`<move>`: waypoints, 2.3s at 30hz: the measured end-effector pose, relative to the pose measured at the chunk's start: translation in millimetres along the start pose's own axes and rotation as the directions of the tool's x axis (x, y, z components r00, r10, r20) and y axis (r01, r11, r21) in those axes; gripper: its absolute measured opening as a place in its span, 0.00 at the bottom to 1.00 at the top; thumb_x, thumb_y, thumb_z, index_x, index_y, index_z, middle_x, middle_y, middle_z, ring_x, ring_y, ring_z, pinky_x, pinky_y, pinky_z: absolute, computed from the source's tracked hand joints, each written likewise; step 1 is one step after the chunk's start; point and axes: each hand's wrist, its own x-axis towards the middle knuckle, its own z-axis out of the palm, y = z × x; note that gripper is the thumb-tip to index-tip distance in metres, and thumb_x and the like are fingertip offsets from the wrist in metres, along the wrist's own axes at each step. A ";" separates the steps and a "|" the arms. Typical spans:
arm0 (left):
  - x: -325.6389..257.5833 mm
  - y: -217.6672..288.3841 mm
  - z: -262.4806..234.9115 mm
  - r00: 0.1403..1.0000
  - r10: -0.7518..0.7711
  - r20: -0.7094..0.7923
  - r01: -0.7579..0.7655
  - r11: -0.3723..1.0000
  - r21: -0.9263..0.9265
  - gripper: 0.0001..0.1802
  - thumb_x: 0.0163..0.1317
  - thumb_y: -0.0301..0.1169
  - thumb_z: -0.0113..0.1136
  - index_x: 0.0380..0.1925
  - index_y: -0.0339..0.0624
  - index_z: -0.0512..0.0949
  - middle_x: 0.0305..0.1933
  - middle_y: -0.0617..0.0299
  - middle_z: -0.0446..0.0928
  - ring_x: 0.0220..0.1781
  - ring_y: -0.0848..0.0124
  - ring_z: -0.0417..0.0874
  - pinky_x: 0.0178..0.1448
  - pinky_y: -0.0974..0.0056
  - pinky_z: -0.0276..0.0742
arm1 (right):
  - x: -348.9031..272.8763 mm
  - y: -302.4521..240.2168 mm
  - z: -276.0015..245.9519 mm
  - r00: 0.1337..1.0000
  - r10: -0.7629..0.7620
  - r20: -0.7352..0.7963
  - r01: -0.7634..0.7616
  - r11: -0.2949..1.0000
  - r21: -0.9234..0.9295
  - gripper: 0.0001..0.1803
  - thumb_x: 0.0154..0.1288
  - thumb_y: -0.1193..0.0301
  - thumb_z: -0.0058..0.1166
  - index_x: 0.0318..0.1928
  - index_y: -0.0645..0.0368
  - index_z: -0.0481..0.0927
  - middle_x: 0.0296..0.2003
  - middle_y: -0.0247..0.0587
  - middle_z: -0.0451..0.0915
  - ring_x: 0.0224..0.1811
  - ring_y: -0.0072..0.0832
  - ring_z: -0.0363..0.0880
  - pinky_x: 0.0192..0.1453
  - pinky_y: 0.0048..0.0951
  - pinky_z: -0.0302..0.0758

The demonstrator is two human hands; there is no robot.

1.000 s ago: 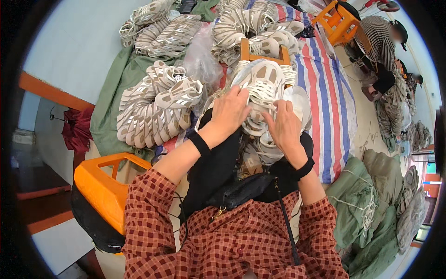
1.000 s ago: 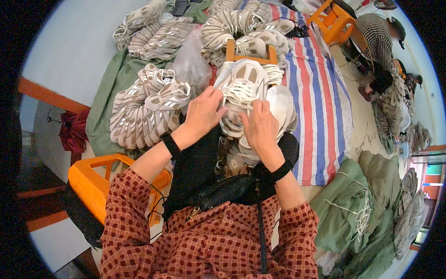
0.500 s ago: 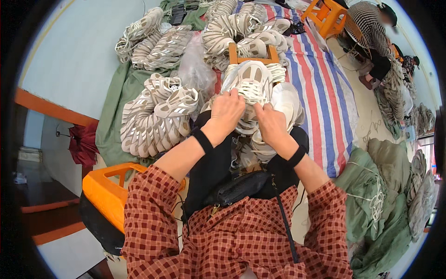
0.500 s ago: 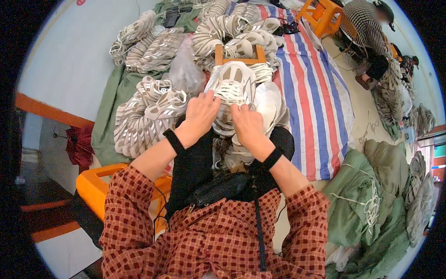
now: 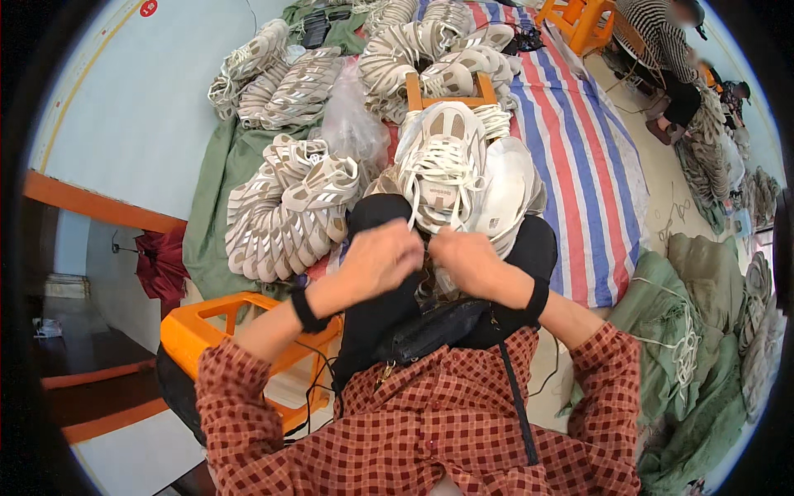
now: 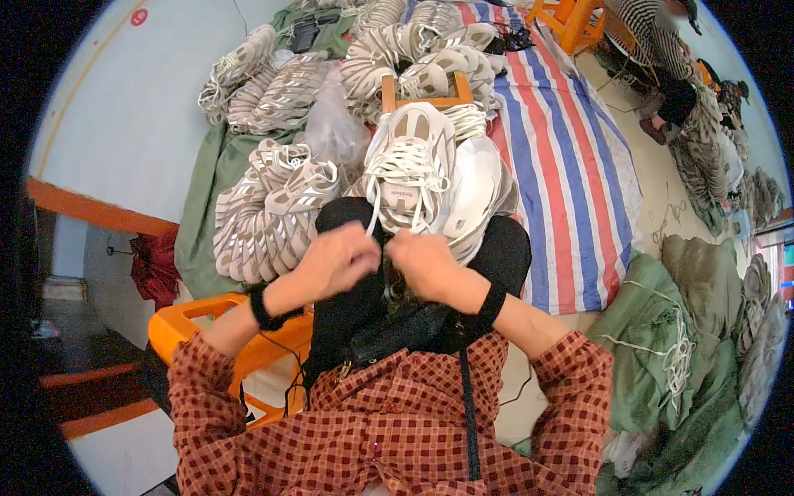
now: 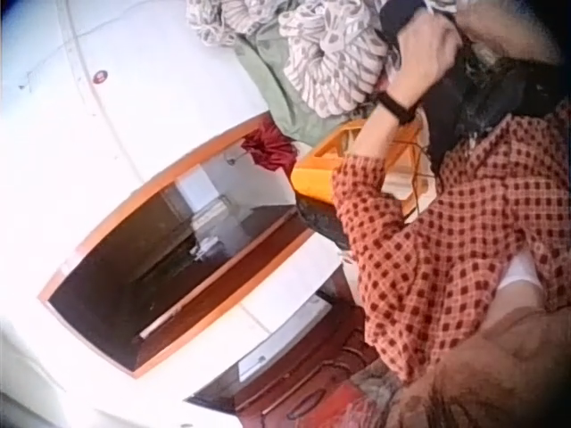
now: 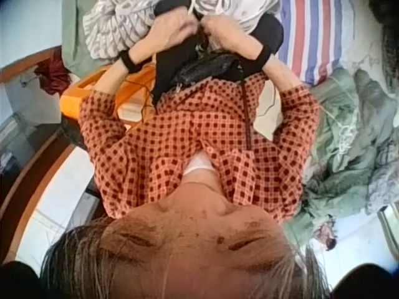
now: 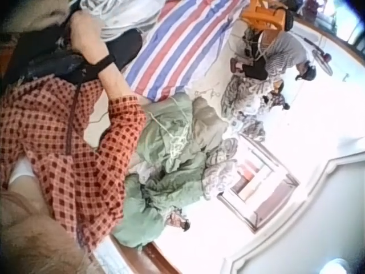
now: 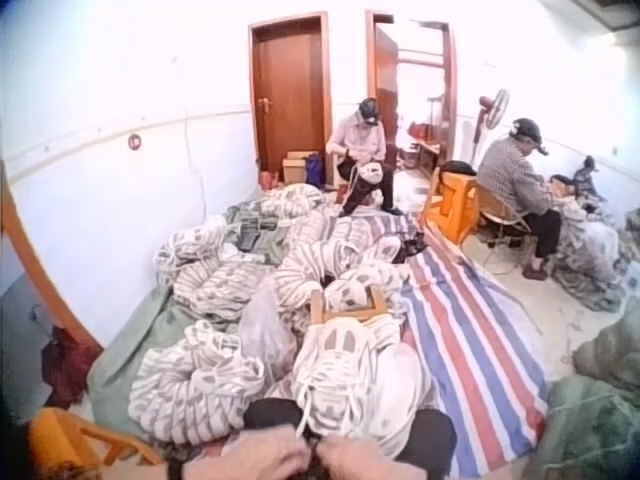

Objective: The recorder is lacing white athletic shoes and organizing them into stacks.

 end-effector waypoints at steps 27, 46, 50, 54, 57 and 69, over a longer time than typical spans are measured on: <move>57.5 -30.1 8.4 0.853 -0.513 -0.094 0.426 0.790 -0.442 0.11 0.53 0.28 0.53 0.36 0.35 0.74 0.21 0.56 0.76 0.21 0.69 0.78 0.27 0.66 0.73 | 26.3 35.1 -24.1 0.843 0.371 -0.390 -0.287 0.923 0.258 0.09 0.59 0.67 0.47 0.36 0.60 0.75 0.28 0.52 0.77 0.29 0.50 0.77 0.33 0.45 0.73; 90.1 -8.8 68.1 0.737 -0.624 0.260 0.596 0.418 -0.686 0.06 0.56 0.25 0.53 0.30 0.31 0.73 0.26 0.56 0.77 0.24 0.72 0.80 0.26 0.71 0.77 | 11.3 86.1 -38.1 0.822 0.458 -0.340 -0.185 0.778 0.601 0.10 0.50 0.72 0.61 0.25 0.62 0.73 0.24 0.42 0.75 0.23 0.32 0.73 0.29 0.31 0.69; 81.4 -20.6 69.5 0.752 -0.595 0.285 0.538 0.305 -0.786 0.05 0.57 0.26 0.54 0.26 0.35 0.72 0.25 0.57 0.78 0.24 0.73 0.80 0.27 0.72 0.76 | 19.3 67.9 -41.7 0.737 0.541 -0.406 -0.197 0.746 0.636 0.11 0.51 0.69 0.60 0.24 0.63 0.73 0.18 0.42 0.74 0.20 0.31 0.72 0.27 0.30 0.69; 65.4 8.7 50.8 0.840 -0.334 0.429 0.522 0.277 -0.807 0.04 0.58 0.26 0.54 0.25 0.39 0.72 0.23 0.60 0.78 0.22 0.77 0.78 0.27 0.74 0.73 | 23.4 65.1 -29.1 0.684 0.510 -0.522 -0.303 0.849 0.433 0.12 0.53 0.67 0.57 0.23 0.62 0.72 0.19 0.45 0.75 0.22 0.38 0.75 0.28 0.35 0.70; 48.5 -0.8 29.5 0.825 -0.327 0.460 0.559 0.358 -0.748 0.03 0.57 0.25 0.54 0.31 0.38 0.72 0.23 0.61 0.77 0.22 0.76 0.78 0.28 0.73 0.74 | 27.8 61.6 -21.4 0.749 0.457 -0.480 -0.301 0.880 0.367 0.12 0.55 0.65 0.55 0.23 0.60 0.72 0.22 0.47 0.77 0.27 0.45 0.77 0.31 0.39 0.71; 94.9 -132.6 47.3 0.898 -0.428 0.107 0.440 0.884 -0.157 0.45 0.42 0.37 0.65 0.59 0.31 0.54 0.53 0.38 0.68 0.56 0.51 0.70 0.57 0.56 0.68 | -33.4 35.2 -2.3 0.995 0.015 -0.102 -0.038 0.973 -0.227 0.09 0.44 0.73 0.55 0.31 0.54 0.75 0.24 0.35 0.77 0.34 0.31 0.76 0.45 0.34 0.64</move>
